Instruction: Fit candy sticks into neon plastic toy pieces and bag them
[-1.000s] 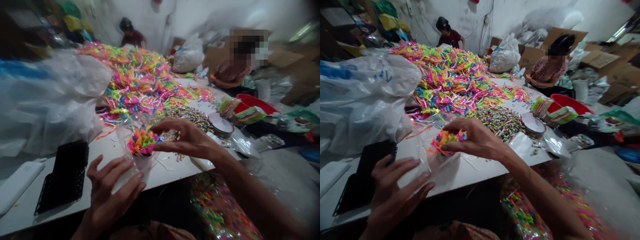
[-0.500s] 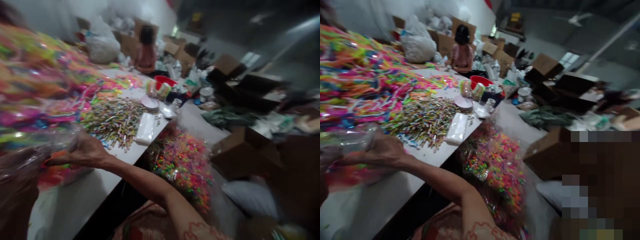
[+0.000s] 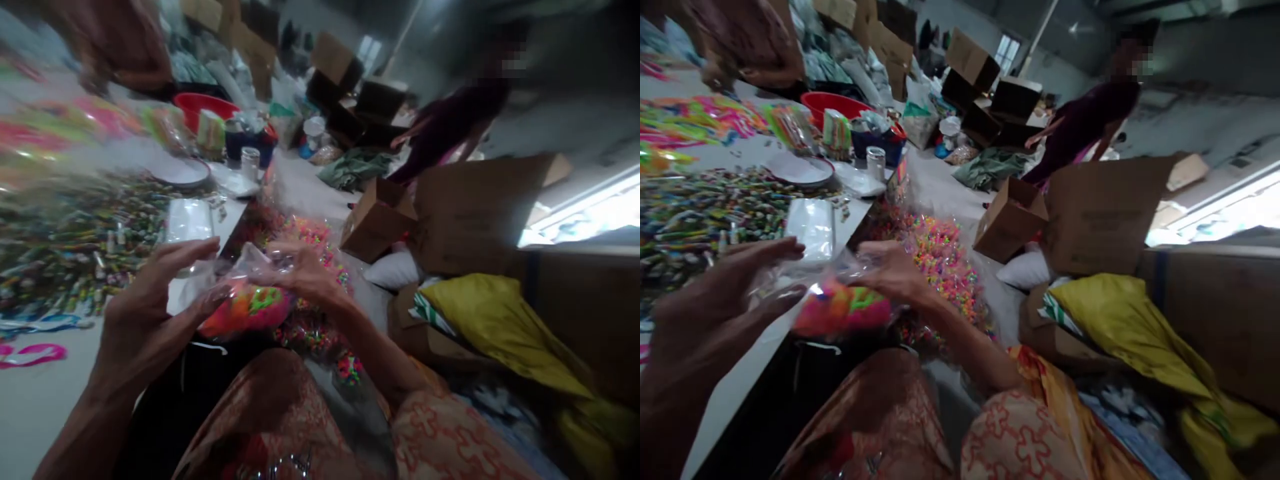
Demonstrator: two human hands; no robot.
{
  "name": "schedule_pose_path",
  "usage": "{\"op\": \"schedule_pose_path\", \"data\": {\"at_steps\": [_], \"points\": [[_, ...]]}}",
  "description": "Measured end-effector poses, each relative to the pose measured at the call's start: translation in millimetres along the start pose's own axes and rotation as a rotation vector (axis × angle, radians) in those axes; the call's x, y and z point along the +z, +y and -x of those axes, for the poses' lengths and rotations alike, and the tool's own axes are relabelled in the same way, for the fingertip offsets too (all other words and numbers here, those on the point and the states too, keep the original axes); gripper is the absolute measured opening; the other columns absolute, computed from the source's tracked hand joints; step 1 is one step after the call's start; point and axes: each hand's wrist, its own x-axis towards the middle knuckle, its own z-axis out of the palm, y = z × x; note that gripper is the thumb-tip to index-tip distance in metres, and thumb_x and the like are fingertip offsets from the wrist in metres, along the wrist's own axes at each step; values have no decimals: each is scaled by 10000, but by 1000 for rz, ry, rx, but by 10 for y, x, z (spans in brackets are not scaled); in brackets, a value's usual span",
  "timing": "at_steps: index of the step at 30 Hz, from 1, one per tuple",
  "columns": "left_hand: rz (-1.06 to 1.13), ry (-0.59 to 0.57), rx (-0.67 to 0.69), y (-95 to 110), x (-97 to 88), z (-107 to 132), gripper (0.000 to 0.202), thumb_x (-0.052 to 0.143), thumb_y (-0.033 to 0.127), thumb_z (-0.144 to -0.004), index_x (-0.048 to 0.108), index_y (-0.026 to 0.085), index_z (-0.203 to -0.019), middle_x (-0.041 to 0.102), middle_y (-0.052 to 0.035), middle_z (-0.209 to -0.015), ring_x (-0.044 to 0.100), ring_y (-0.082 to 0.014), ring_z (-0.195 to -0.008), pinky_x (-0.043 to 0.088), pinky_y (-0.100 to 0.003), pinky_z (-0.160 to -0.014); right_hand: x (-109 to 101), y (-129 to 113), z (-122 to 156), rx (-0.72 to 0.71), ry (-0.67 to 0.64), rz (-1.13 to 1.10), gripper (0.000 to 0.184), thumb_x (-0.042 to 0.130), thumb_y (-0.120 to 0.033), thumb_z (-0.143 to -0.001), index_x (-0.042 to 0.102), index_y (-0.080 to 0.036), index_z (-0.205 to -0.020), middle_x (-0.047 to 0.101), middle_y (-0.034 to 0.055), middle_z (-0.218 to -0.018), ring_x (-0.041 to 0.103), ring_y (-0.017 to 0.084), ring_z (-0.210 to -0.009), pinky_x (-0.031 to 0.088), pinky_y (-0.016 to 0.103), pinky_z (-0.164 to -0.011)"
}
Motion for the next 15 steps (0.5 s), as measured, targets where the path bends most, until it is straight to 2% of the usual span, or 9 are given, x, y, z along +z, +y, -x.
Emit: {"op": "schedule_pose_path", "data": {"at_steps": [3,5,8,10,12,13,15], "points": [[56,-116,-97,-104,257,42,393,597,482,-743,594,321,-1102,607,42,-1122,597,-186,-956,441,-326,-901,-485,372,538,239,201,217,313,646,-370,-667,459,-164,-522,392,-55,-550,361,78,-550,275,202,-495],[93,-168,-280,-288,344,103,364,580,483,-758,615,283,-1060,630,33,-1077,612,-177,-904,465,-292,-825,-779,629,909,382,315,270,284,637,-373,-646,492,-156,-533,426,-46,-558,372,80,-552,275,200,-496],[2,-281,-509,-649,439,253,390,570,496,-759,608,271,-1074,659,33,-992,617,-181,-885,474,-244,-730,-1231,1004,1468,625,452,308,285,627,-390,-605,473,-167,-517,373,-63,-483,325,69,-477,242,208,-455],[-102,-427,-476,-939,522,439,416,577,507,-733,609,277,-1078,662,25,-1011,613,-204,-924,473,-265,-771,-1515,1239,1839,756,553,337,294,620,-402,-579,443,-182,-502,347,-70,-447,312,71,-447,235,220,-439],[-156,-576,-335,-1262,616,723,448,585,503,-683,620,262,-1059,653,-21,-1068,603,-253,-979,465,-342,-847,-1734,1450,2187,882,629,404,284,610,-392,-556,422,-194,-477,351,-63,-420,322,80,-430,245,232,-430],[-212,-644,-264,-1425,657,894,464,581,481,-667,618,262,-1075,630,-58,-1127,586,-294,-1023,457,-407,-862,-1810,1542,2343,923,650,431,271,598,-380,-552,418,-199,-463,361,-54,-406,333,88,-425,251,240,-426],[-425,-669,-231,-1716,707,1247,450,524,413,-685,593,310,-1118,564,-105,-1238,494,-387,-1144,405,-584,-846,-1896,1693,2601,967,679,478,243,574,-359,-554,426,-207,-437,383,-30,-381,364,113,-422,266,257,-421]]}}
